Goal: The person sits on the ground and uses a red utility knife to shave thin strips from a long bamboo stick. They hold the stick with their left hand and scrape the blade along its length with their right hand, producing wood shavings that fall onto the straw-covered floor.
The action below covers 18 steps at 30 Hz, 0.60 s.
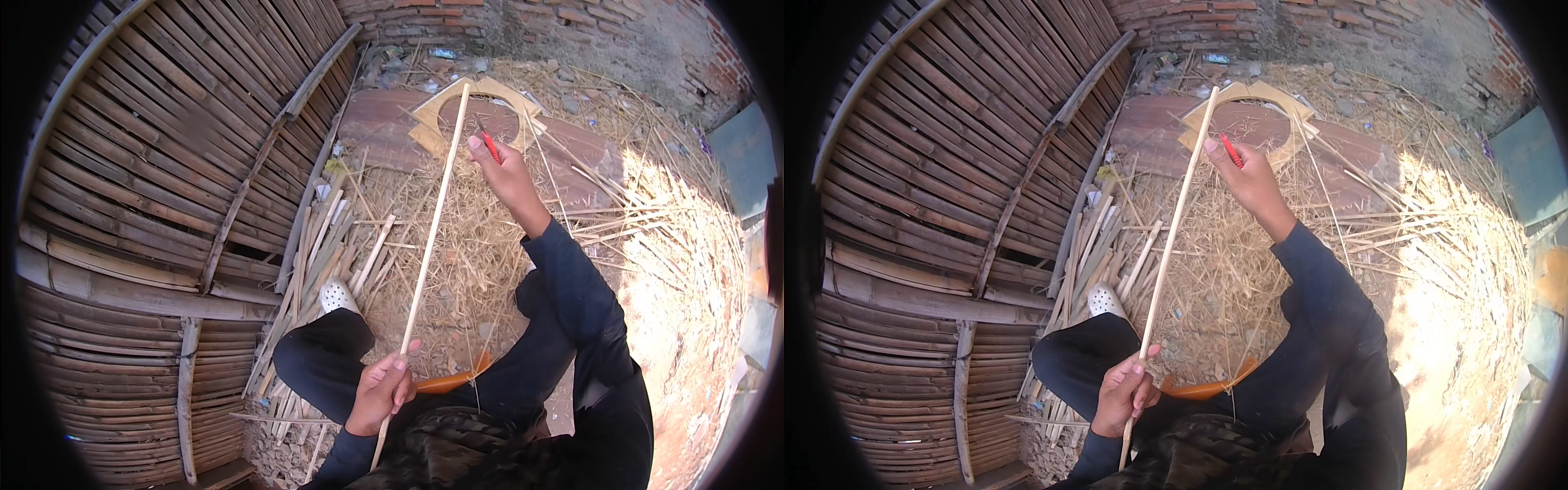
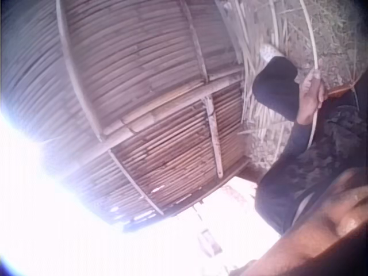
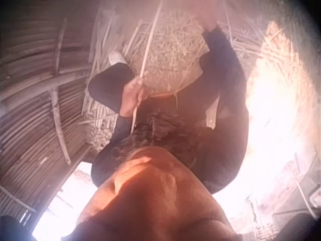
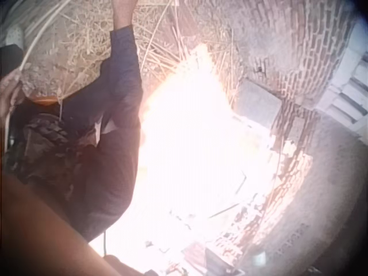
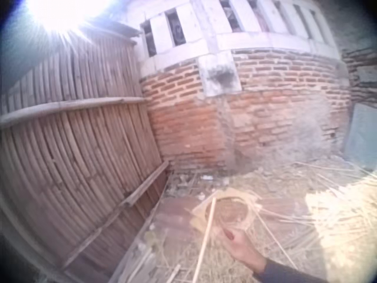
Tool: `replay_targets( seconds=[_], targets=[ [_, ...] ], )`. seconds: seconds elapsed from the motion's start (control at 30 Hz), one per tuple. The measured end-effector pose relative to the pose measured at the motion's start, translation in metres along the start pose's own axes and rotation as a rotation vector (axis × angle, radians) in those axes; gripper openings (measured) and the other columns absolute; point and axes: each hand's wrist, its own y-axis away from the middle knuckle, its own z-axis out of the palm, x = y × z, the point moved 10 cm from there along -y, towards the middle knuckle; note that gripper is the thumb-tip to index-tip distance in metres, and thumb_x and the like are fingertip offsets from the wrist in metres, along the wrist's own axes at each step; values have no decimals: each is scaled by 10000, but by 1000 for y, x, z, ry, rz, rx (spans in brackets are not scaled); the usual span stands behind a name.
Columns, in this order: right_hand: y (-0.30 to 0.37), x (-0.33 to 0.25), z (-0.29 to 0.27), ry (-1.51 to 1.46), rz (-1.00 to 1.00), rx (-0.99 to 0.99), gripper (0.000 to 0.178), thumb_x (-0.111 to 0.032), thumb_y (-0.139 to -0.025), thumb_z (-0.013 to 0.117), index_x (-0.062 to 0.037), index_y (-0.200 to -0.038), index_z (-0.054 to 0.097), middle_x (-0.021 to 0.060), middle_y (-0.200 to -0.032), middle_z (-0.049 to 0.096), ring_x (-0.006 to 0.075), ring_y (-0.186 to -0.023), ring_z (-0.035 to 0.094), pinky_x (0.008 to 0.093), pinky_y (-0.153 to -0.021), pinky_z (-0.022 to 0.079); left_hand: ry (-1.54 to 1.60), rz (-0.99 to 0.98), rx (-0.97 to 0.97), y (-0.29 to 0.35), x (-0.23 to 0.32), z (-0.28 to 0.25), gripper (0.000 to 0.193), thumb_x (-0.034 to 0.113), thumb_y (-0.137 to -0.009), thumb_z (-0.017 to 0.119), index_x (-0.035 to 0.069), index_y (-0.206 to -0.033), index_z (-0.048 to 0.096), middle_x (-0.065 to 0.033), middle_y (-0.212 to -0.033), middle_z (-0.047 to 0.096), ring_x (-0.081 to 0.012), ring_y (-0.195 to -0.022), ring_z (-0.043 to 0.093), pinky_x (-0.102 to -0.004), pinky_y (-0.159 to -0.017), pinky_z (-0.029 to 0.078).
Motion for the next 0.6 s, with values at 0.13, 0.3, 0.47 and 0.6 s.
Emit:
replay_targets(
  seconds=[0.13, 0.3, 0.47, 0.6],
  targets=[
    [91, -63, 65, 702, -393, -415, 640, -681, -817, 526, -77, -630, 627, 83, -456, 504, 231, -395, 533, 351, -424, 409, -211, 132, 103, -5, 32, -2, 412, 205, -1007, 419, -19, -1353, 430, 25, -478, 384, -49, -378, 310, -203, -426, 274],
    [110, -59, 84, 824, -505, -393, 676, -744, -758, 525, -100, -572, 620, 87, -425, 512, 271, -381, 553, 361, -382, 416, -454, 201, 152, 6, 47, 9, 420, 197, -1005, 436, -3, -1375, 421, 54, -517, 380, -25, -423, 325, -196, -433, 281],
    [120, -65, 87, 824, -556, -394, 705, -751, -762, 509, -86, -553, 615, 85, -416, 508, 263, -384, 557, 349, -385, 422, -517, 219, 177, 6, 49, 17, 414, 174, -999, 454, 8, -1378, 429, 89, -584, 389, 3, -485, 326, -174, -468, 265],
    [92, -60, 79, 837, -543, -322, 692, -738, -762, 529, -84, -551, 614, 79, -421, 514, 251, -388, 558, 346, -386, 421, -634, 317, 222, 17, 58, 19, 405, 155, -996, 453, 0, -1370, 437, 102, -631, 393, 17, -542, 322, -160, -500, 251]
  ],
)
